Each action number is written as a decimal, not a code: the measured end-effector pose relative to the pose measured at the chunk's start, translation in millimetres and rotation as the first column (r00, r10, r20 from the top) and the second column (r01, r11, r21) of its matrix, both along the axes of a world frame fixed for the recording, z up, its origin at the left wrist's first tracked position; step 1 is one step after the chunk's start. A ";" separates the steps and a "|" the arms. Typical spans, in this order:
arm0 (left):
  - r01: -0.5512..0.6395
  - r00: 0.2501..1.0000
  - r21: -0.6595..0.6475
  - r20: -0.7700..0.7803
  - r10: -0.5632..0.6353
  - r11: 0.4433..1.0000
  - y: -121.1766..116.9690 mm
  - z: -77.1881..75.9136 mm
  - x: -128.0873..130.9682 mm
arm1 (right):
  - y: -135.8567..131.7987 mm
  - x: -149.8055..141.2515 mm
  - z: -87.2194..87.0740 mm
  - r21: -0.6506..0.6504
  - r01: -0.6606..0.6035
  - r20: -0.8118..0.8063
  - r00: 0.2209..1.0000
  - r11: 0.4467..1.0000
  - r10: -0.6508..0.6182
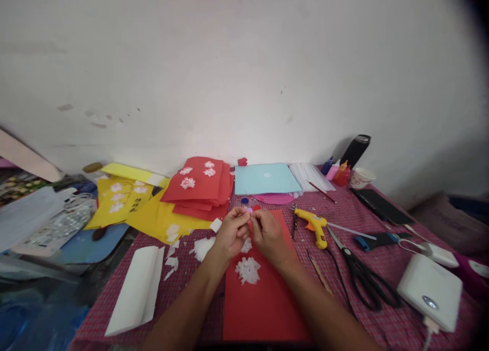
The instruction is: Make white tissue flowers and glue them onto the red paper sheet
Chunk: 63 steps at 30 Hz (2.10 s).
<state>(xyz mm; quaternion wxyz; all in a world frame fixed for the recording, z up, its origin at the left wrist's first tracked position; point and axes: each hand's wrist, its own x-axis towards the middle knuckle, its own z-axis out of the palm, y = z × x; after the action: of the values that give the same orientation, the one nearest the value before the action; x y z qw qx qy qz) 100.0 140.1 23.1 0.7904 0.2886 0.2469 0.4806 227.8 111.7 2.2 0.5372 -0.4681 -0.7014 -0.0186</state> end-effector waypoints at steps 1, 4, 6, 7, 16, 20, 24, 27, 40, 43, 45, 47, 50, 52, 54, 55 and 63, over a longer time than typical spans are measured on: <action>-0.003 1.000 -0.004 0.005 0.003 1.000 0.1 -0.1 0.6 | -0.2 -0.6 -0.9 -0.020 -0.004 -0.001 1.000 1.000 0.004; 0.003 1.000 -0.001 0.029 -0.003 1.000 -0.9 2.9 1.7 | -1.4 -3.3 -1.0 -0.087 -0.031 -0.104 0.994 0.996 0.022; 0.012 0.999 0.013 0.050 -0.013 1.000 -2.5 6.6 1.5 | -2.2 -4.8 1.2 -0.125 -0.064 -0.237 0.971 0.990 0.033; 0.015 0.998 0.023 0.056 -0.016 1.000 -3.3 8.4 0.9 | -2.4 -5.0 2.8 -0.140 -0.084 -0.292 0.955 0.987 0.040; -0.054 0.930 0.288 -0.335 0.153 0.956 4.2 6.0 -8.5 | 0.5 13.3 11.2 -0.100 -0.046 0.073 0.996 0.994 0.054; -0.055 0.872 0.338 -0.442 0.210 0.940 4.8 5.5 -8.0 | 2.3 18.2 11.0 -0.118 -0.021 0.164 0.986 0.993 0.041; -0.025 0.880 0.308 -0.444 0.167 0.951 4.6 7.1 -8.8 | 2.4 17.8 11.1 -0.099 -0.021 0.196 0.980 0.995 0.041; 0.017 0.894 0.264 -0.435 0.103 0.965 6.2 6.4 -11.8 | 3.0 16.8 9.3 -0.084 -0.006 0.217 0.976 0.996 0.024; -0.113 0.928 0.365 -0.292 0.229 0.924 17.5 18.5 -30.4 | 8.5 31.7 19.8 -0.232 0.078 -0.017 0.996 0.970 -0.084; -0.179 0.905 0.364 -0.302 0.298 0.914 25.5 23.4 -42.7 | 11.5 40.9 22.5 -0.256 0.141 -0.074 0.984 0.956 -0.165; -0.197 0.889 0.371 -0.323 0.325 0.908 29.7 24.6 -48.7 | 12.5 47.1 24.4 -0.273 0.160 -0.109 0.975 0.949 -0.196; -0.236 0.878 0.375 -0.314 0.362 0.897 32.7 24.7 -52.0 | 12.7 53.4 26.5 -0.282 0.173 -0.129 0.968 0.944 -0.216; -0.295 0.873 0.365 -0.272 0.405 0.883 35.6 23.7 -53.2 | 13.1 63.9 28.1 -0.308 0.221 -0.100 0.960 0.925 -0.263; -0.308 0.872 0.349 -0.268 0.409 0.885 37.7 22.4 -53.8 | 14.8 71.4 26.7 -0.356 0.273 -0.051 0.949 0.894 -0.310; -0.331 0.866 0.331 -0.265 0.423 0.884 41.3 20.7 -56.8 | 17.6 78.2 23.5 -0.413 0.320 0.003 0.937 0.853 -0.349; -0.356 0.860 0.322 -0.253 0.443 0.877 43.8 19.7 -59.7 | 19.3 80.8 21.5 -0.433 0.338 0.029 0.932 0.836 -0.361; -0.596 0.756 0.210 -0.178 0.630 0.775 65.8 10.4 -90.6 | 24.6 74.1 12.9 -0.466 0.304 0.083 0.950 0.831 -0.301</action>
<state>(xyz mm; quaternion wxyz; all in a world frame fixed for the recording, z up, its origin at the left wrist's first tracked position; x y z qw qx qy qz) 9.4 206.0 33.4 0.5311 0.3019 0.3865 0.6909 301.9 136.3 15.1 0.3946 -0.6900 -0.6031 0.0672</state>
